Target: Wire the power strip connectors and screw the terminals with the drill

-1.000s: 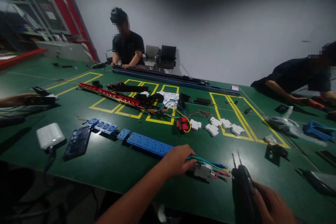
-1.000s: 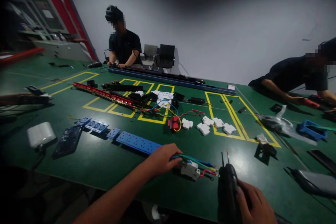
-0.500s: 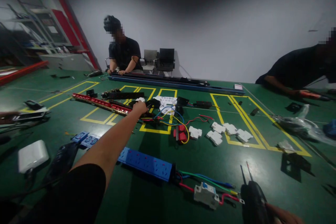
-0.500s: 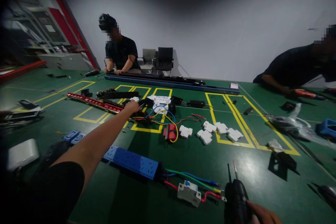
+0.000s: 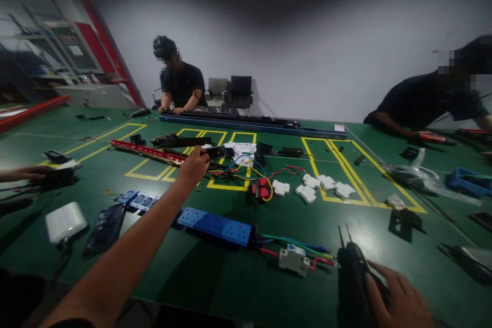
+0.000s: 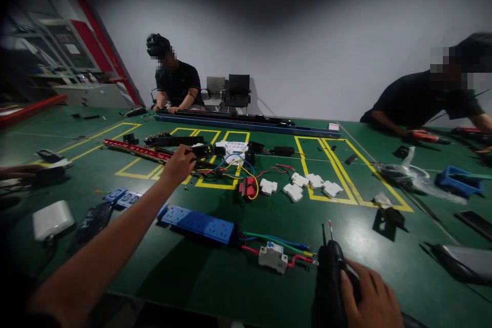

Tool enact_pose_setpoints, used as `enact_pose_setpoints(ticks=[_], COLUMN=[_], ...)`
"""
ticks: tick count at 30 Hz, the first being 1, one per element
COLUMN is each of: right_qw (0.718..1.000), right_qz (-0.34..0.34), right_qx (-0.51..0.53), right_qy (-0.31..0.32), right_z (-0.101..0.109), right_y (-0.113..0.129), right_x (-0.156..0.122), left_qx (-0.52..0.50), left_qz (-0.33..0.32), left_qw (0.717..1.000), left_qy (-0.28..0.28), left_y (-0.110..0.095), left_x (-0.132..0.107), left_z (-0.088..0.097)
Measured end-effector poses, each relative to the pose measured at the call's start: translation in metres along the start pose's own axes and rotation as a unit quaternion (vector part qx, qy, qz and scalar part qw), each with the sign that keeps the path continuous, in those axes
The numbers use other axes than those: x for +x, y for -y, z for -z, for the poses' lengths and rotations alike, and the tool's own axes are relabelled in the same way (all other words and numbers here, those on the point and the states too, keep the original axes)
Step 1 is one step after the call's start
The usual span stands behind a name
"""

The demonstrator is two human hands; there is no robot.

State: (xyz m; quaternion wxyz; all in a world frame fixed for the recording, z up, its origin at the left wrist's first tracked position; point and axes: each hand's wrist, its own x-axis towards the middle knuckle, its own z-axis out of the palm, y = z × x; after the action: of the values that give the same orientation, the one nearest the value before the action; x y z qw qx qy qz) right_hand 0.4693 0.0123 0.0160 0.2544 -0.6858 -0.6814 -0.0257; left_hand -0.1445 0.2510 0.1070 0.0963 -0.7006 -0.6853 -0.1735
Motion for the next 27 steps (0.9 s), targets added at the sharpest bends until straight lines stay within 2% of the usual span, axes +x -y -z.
enact_pose_setpoints(ticks=[2, 4, 6, 8, 10, 13, 16, 19, 22, 25, 27], right_qw=[0.998, 0.997, 0.999, 1.000, 1.000, 0.999, 0.999, 0.998, 0.999, 0.999, 0.999], right_qz=[0.021, 0.021, 0.009, -0.009, -0.024, -0.030, -0.032, -0.036, -0.034, -0.032, -0.037], right_qx=[-0.031, -0.041, -0.035, -0.020, 0.005, 0.030, 0.032, 0.038, 0.033, 0.028, 0.031], right_qy=[-0.047, -0.059, -0.037, -0.017, -0.011, -0.015, -0.019, -0.020, -0.016, -0.008, -0.002], right_z=[0.002, 0.002, 0.000, -0.004, -0.007, -0.011, -0.013, -0.012, -0.010, -0.009, -0.011], right_y=[0.016, 0.030, 0.039, 0.044, 0.045, 0.042, 0.040, 0.040, 0.043, 0.044, 0.039], right_x=[0.003, 0.008, 0.011, 0.012, 0.011, 0.010, 0.009, 0.010, 0.011, 0.013, 0.014], left_qx=[-0.040, -0.073, -0.097, -0.113, -0.118, -0.103, -0.108, -0.152, -0.203, -0.251, -0.289], left_qz=[-0.013, -0.029, -0.041, -0.035, -0.006, 0.023, -0.008, -0.040, -0.057, -0.080, -0.107], left_qw=[0.998, 0.994, 0.991, 0.990, 0.992, 0.993, 0.986, 0.972, 0.952, 0.928, 0.903], left_qy=[-0.041, -0.071, -0.088, -0.083, -0.047, 0.052, 0.127, 0.175, 0.224, 0.264, 0.300], left_y=[-0.018, -0.033, -0.040, -0.038, -0.027, -0.003, 0.022, 0.037, 0.033, 0.014, 0.001], left_x=[-0.030, -0.053, -0.062, -0.060, -0.049, -0.033, -0.029, -0.040, -0.059, -0.073, -0.071], left_z=[0.001, -0.001, -0.004, -0.008, -0.011, -0.011, -0.012, -0.019, -0.029, -0.031, -0.026])
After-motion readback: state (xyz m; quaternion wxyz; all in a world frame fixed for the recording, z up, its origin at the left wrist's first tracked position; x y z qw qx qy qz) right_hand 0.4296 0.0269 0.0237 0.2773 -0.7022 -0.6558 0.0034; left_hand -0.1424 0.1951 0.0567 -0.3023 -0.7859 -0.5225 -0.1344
